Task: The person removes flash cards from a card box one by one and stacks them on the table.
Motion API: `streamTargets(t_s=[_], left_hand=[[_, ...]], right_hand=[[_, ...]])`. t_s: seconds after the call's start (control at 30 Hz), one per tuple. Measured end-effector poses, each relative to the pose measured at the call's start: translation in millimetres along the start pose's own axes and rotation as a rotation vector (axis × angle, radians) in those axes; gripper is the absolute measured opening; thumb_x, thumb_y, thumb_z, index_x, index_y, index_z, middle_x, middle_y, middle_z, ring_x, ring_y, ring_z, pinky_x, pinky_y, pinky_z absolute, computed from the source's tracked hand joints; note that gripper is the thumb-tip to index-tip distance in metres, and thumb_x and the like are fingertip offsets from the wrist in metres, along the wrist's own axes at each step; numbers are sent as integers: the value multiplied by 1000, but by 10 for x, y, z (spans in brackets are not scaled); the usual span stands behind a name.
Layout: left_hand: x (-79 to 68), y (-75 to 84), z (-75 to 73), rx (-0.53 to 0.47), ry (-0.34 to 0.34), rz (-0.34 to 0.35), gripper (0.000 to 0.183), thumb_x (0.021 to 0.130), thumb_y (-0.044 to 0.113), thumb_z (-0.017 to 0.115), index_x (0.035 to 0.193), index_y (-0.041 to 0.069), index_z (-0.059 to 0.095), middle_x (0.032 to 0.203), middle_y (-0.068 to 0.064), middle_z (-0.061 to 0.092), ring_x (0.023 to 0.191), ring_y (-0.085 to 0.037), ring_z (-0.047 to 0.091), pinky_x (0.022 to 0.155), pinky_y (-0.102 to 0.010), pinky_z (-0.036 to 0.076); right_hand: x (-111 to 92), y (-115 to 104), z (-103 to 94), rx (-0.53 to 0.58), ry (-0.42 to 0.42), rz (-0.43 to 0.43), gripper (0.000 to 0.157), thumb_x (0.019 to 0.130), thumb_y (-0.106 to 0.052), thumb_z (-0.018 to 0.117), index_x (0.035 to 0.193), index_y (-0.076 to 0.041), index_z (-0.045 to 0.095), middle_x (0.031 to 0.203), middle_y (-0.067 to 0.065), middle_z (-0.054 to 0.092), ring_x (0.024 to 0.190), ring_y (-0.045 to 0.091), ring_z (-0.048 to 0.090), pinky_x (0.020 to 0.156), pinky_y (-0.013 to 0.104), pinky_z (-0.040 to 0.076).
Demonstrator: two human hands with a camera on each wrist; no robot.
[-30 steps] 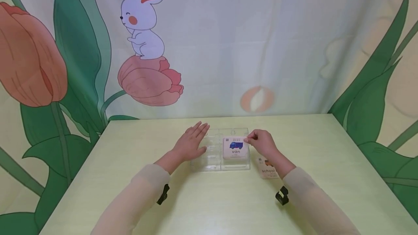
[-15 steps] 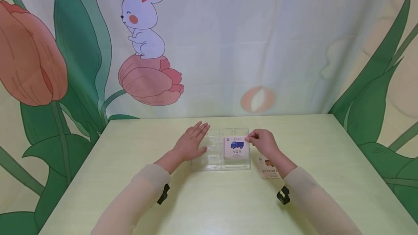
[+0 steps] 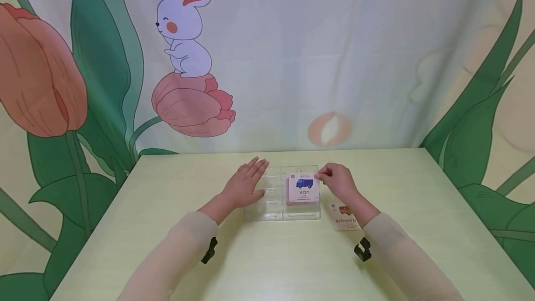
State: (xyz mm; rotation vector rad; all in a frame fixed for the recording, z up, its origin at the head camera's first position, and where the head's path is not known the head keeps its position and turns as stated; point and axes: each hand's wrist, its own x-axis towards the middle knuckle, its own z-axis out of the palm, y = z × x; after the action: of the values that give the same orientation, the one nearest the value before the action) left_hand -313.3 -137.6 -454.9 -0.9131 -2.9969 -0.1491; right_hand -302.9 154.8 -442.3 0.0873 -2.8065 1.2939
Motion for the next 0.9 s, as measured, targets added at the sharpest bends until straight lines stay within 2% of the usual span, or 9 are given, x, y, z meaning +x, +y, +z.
streamTargets(t_s=[0.47,0.73,0.9], left_hand=[[-8,14,1,-21,10,5,78,101,33,54,163,1,19,171,-17,23,161,-37,16,130,-55,22],[3,4,15,-15,16,5,78,101,34,55,163,2,19,172,-16,22,161,-37,15,131,-54,21],[8,-3,26,-3,10,4,79,102,36,53,163,2,18,172,-16,22,162,-37,15,131,-54,20]], right_hand=[[44,-27,-46,-4,4,8,20,103,-14,61,105,3,71,100,19,73,81,21,65,68,24,49],[86,-42,-63,-2,32,-17,20,103,-11,60,103,6,70,96,20,73,76,20,64,63,21,45],[96,-55,-63,8,26,-15,20,103,-12,60,104,5,70,98,20,72,77,20,64,65,21,46]])
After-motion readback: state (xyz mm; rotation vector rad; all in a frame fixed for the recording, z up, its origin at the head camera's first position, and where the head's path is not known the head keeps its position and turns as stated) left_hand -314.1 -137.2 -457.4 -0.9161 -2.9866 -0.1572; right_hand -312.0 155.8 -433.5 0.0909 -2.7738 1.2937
